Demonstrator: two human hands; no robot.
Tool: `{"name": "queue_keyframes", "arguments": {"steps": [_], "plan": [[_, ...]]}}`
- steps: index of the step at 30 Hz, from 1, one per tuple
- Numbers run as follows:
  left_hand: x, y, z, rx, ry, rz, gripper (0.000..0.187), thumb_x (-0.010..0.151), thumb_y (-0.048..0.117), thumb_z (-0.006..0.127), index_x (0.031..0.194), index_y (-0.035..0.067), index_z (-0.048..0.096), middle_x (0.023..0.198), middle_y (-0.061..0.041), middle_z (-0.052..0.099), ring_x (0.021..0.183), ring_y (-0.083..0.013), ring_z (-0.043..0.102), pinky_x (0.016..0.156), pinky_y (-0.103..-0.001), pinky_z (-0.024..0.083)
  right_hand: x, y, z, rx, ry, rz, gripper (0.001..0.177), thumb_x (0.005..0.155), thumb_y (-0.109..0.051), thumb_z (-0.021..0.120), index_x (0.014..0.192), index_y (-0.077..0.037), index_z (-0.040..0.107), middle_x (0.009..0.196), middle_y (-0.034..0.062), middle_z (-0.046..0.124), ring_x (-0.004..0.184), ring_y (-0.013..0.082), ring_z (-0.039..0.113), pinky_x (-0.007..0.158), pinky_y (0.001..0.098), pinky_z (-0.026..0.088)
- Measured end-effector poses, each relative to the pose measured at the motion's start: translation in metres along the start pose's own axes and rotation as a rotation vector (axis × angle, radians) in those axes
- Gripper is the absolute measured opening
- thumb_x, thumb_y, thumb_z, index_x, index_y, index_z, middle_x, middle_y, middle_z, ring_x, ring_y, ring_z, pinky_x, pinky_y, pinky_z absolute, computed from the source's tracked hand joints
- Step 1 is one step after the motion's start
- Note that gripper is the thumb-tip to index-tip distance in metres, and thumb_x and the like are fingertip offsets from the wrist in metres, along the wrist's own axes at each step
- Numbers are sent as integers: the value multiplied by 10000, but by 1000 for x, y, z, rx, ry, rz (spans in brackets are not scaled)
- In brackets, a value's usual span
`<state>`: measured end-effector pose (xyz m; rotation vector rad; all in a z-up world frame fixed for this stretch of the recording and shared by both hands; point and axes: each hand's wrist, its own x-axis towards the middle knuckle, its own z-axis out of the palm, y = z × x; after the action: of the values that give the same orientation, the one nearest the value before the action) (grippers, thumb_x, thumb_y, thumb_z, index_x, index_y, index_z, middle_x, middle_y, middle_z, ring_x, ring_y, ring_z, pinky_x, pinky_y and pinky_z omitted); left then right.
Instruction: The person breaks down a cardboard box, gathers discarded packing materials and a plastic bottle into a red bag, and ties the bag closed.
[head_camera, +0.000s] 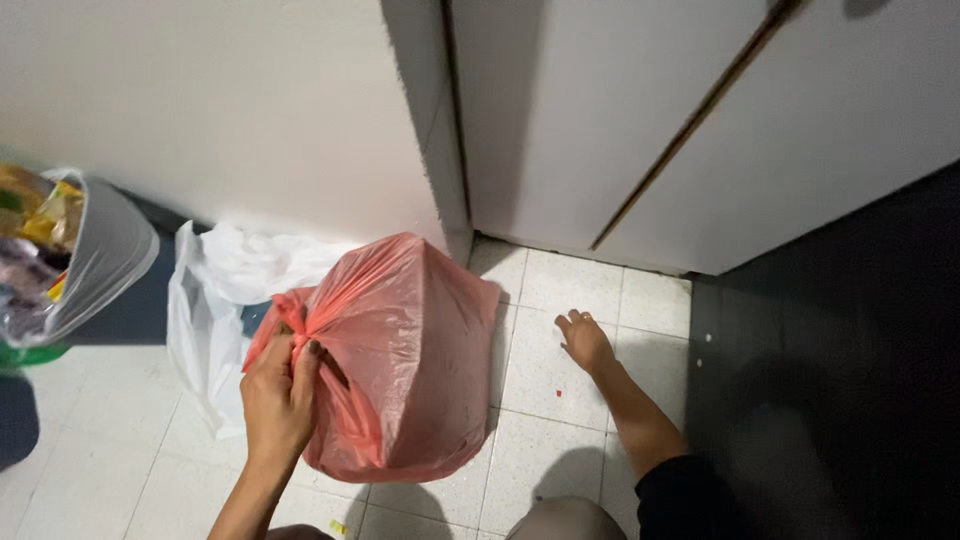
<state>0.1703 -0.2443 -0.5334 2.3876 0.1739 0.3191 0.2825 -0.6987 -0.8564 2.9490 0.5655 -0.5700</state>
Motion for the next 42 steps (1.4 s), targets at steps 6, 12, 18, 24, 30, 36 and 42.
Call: {"name": "queue_keyframes", "arguments": {"steps": [6, 12, 18, 24, 30, 36, 42], "plan": [[4, 3, 2, -19, -9, 0, 287, 1087, 241, 512, 873, 59, 574, 803, -58, 608, 745, -235, 539, 720, -382, 403, -57, -17, -11, 680, 317, 115, 577, 778, -148, 860, 1306, -68, 644, 1274, 189, 670, 1143, 320, 674, 1005, 436, 559], [7, -9, 10, -23, -14, 43, 281, 1078, 203, 532, 830, 74, 515, 785, -69, 566, 733, -242, 512, 711, -398, 390, -56, -65, 4, 286, 47, 220, 646, 845, -196, 801, 1431, -150, 533, 1473, 143, 515, 1357, 385, 479, 1037, 432, 514], [9, -8, 6, -1, 11, 47, 328, 1121, 217, 491, 837, 55, 460, 762, -78, 483, 715, -240, 438, 704, -400, 357, -114, -48, -37, 836, 99, 648, 544, 829, -19, 726, 1317, -223, 600, 1414, 69, 537, 1191, 217, 580, 704, 246, 576], [19, -14, 16, -3, 39, 109, 310, 1094, 196, 505, 826, 41, 482, 787, -133, 535, 708, -303, 490, 704, -459, 365, -204, -34, 59, 382, 129, 753, 509, 859, -357, 772, 1243, -68, 606, 1132, 168, 668, 1051, 317, 634, 916, 452, 509], [23, -1, 18, -7, 62, 79, 328, 1103, 189, 501, 816, 42, 445, 771, -109, 492, 704, -285, 443, 695, -437, 348, -174, -52, 94, 651, 199, 766, 598, 817, -205, 790, 1356, -101, 553, 1246, 178, 572, 1050, 334, 631, 876, 452, 547], [21, 6, 16, -14, 58, 58, 303, 1095, 175, 508, 824, 48, 462, 773, -97, 503, 702, -271, 441, 690, -429, 341, -109, -83, -26, 1040, 172, 557, 441, 818, -124, 771, 1235, -197, 647, 1389, 43, 600, 1194, 246, 613, 858, 309, 613], [19, -1, 19, -2, 43, 62, 368, 1107, 220, 495, 794, 45, 408, 748, -101, 464, 700, -271, 401, 683, -425, 329, -80, -104, 1, 251, 95, -18, 525, 713, -113, 876, 1174, -65, 629, 1117, 167, 629, 1000, 348, 611, 900, 464, 488]]}}
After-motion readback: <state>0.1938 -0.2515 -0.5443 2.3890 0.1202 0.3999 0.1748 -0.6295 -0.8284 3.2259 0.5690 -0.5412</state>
